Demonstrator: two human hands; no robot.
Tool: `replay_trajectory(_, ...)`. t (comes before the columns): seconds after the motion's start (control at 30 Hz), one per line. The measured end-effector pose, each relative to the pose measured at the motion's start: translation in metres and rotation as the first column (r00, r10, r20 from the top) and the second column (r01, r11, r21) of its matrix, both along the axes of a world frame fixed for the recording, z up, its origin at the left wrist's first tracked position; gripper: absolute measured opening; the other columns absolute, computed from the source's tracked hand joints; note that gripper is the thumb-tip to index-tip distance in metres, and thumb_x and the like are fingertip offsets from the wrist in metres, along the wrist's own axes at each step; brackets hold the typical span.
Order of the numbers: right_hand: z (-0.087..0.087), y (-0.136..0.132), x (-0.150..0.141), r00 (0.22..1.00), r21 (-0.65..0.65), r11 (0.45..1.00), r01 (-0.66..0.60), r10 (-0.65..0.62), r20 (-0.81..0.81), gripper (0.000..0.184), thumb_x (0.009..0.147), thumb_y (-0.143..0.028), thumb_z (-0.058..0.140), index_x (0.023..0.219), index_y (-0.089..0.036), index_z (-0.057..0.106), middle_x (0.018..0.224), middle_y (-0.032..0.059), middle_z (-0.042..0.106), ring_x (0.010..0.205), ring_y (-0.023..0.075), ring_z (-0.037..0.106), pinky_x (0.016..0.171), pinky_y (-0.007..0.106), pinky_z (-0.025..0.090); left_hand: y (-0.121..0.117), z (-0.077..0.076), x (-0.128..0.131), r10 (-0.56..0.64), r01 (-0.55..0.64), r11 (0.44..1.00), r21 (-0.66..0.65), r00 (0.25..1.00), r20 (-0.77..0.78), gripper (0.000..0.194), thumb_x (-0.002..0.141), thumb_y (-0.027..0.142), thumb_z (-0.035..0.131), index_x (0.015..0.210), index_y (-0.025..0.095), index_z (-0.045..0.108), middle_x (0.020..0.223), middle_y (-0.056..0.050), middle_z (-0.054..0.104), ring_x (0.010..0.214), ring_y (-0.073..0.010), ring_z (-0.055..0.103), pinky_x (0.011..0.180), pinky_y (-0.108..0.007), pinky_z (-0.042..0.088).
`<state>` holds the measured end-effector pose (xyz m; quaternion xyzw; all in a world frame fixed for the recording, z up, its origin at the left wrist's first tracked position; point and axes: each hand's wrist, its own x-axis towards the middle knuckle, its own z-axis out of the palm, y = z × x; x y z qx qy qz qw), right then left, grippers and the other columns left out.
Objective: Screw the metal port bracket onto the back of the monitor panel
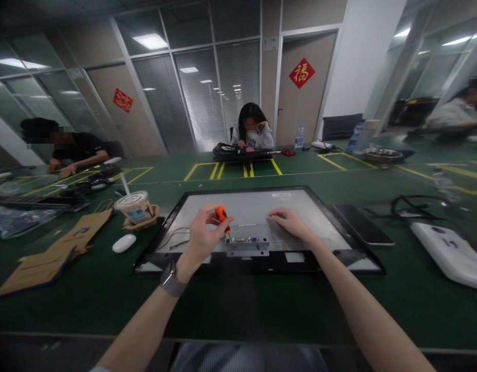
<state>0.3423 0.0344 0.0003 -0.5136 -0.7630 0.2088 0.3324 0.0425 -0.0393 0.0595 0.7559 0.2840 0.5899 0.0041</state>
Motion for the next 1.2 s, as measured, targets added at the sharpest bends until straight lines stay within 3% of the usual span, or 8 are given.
replay_trajectory(0.13, 0.001, 0.001, 0.000, 1.000, -0.008, 1.000, 0.004, -0.004, 0.003, 0.020, 0.085, -0.030, 0.060, 0.092, -0.025, 0.079, 0.106, 0.0075, 0.079, 0.106, 0.0299, 0.070, 0.103, 0.050, 0.049, -0.004, 0.005, 0.003, -0.131, 0.136, 0.979, -0.154, 0.991, 0.039, 0.029, 0.095, 0.028, 0.064, 0.122, 0.022, 0.053, 0.107, -0.007, 0.068, 0.077, -0.0122, 0.070, 0.065, -0.023, 0.061)
replay_trajectory(0.27, 0.001, 0.001, 0.000, 1.000, -0.011, 1.000, 0.001, -0.001, 0.003, 0.021, 0.085, -0.032, 0.060, 0.093, -0.025, 0.078, 0.107, 0.0076, 0.079, 0.106, 0.0297, 0.070, 0.104, 0.049, 0.048, -0.008, 0.012, 0.007, -0.310, 0.362, 0.868, -0.341, 0.929, 0.201, 0.022, 0.097, 0.020, 0.054, 0.120, 0.022, 0.054, 0.121, -0.010, 0.065, 0.089, -0.0144, 0.071, 0.084, -0.031, 0.059)
replay_trajectory(0.4, 0.002, -0.001, 0.000, 1.000, -0.019, 1.000, 0.010, -0.010, 0.006, 0.024, 0.086, -0.034, 0.058, 0.094, -0.024, 0.078, 0.108, 0.0084, 0.078, 0.107, 0.0299, 0.069, 0.104, 0.049, 0.048, -0.008, 0.016, 0.009, -0.189, 0.267, 0.929, -0.258, 0.938, 0.290, 0.014, 0.085, 0.022, 0.073, 0.096, 0.020, 0.064, 0.098, -0.003, 0.060, 0.087, -0.0136, 0.061, 0.082, -0.027, 0.053)
replay_trajectory(0.47, 0.002, -0.001, -0.001, 1.000, -0.027, 1.000, 0.012, -0.011, 0.014, 0.023, 0.087, -0.034, 0.058, 0.094, -0.024, 0.078, 0.108, 0.0079, 0.078, 0.108, 0.0296, 0.069, 0.105, 0.049, 0.047, -0.009, 0.017, 0.009, -0.126, 0.215, 0.939, -0.267, 0.941, 0.314, 0.004, 0.089, 0.023, 0.068, 0.089, 0.019, 0.065, 0.090, -0.002, 0.059, 0.083, -0.0136, 0.059, 0.077, -0.026, 0.051)
replay_trajectory(0.67, 0.005, -0.003, -0.001, 0.999, -0.021, 1.000, 0.016, -0.016, 0.042, 0.023, 0.087, -0.033, 0.058, 0.095, -0.025, 0.078, 0.108, 0.0079, 0.078, 0.107, 0.0302, 0.069, 0.103, 0.050, 0.049, -0.005, 0.017, 0.005, -0.239, 0.403, 0.831, -0.385, 0.882, 0.407, 0.025, 0.101, 0.031, 0.049, 0.113, 0.021, 0.068, 0.103, -0.008, 0.069, 0.093, -0.0172, 0.066, 0.086, -0.033, 0.056)
replay_trajectory(0.83, 0.004, -0.003, -0.002, 0.999, 0.023, 1.000, -0.001, 0.000, 0.049, 0.020, 0.086, -0.031, 0.059, 0.092, -0.027, 0.078, 0.107, 0.0069, 0.079, 0.105, 0.0306, 0.070, 0.102, 0.051, 0.050, -0.001, 0.015, 0.006, -0.160, 0.297, 0.885, -0.359, 0.918, 0.364, 0.018, 0.088, 0.032, 0.070, 0.104, 0.024, 0.076, 0.094, -0.004, 0.059, 0.085, -0.0148, 0.062, 0.074, -0.026, 0.057)
replay_trajectory(1.07, 0.001, -0.003, -0.005, 0.997, 0.108, 0.994, -0.026, 0.018, 0.074, 0.018, 0.085, -0.024, 0.060, 0.091, -0.027, 0.077, 0.104, 0.0067, 0.077, 0.103, 0.0285, 0.069, 0.100, 0.050, 0.051, -0.006, 0.013, 0.007, -0.237, 0.376, 0.842, -0.387, 0.902, 0.362, 0.032, 0.105, 0.029, 0.040, 0.123, 0.020, 0.065, 0.105, -0.009, 0.068, 0.094, -0.0174, 0.067, 0.086, -0.034, 0.059)
replay_trajectory(1.2, -0.003, -0.002, -0.007, 0.990, 0.150, 0.987, -0.056, 0.036, 0.133, 0.021, 0.085, -0.022, 0.060, 0.099, -0.025, 0.076, 0.110, 0.0097, 0.075, 0.107, 0.0287, 0.068, 0.103, 0.051, 0.049, -0.005, 0.013, 0.009, -0.161, 0.271, 0.904, -0.331, 0.932, 0.324, 0.018, 0.095, 0.033, 0.061, 0.103, 0.020, 0.073, 0.104, -0.008, 0.063, 0.094, -0.0173, 0.064, 0.082, -0.030, 0.057)
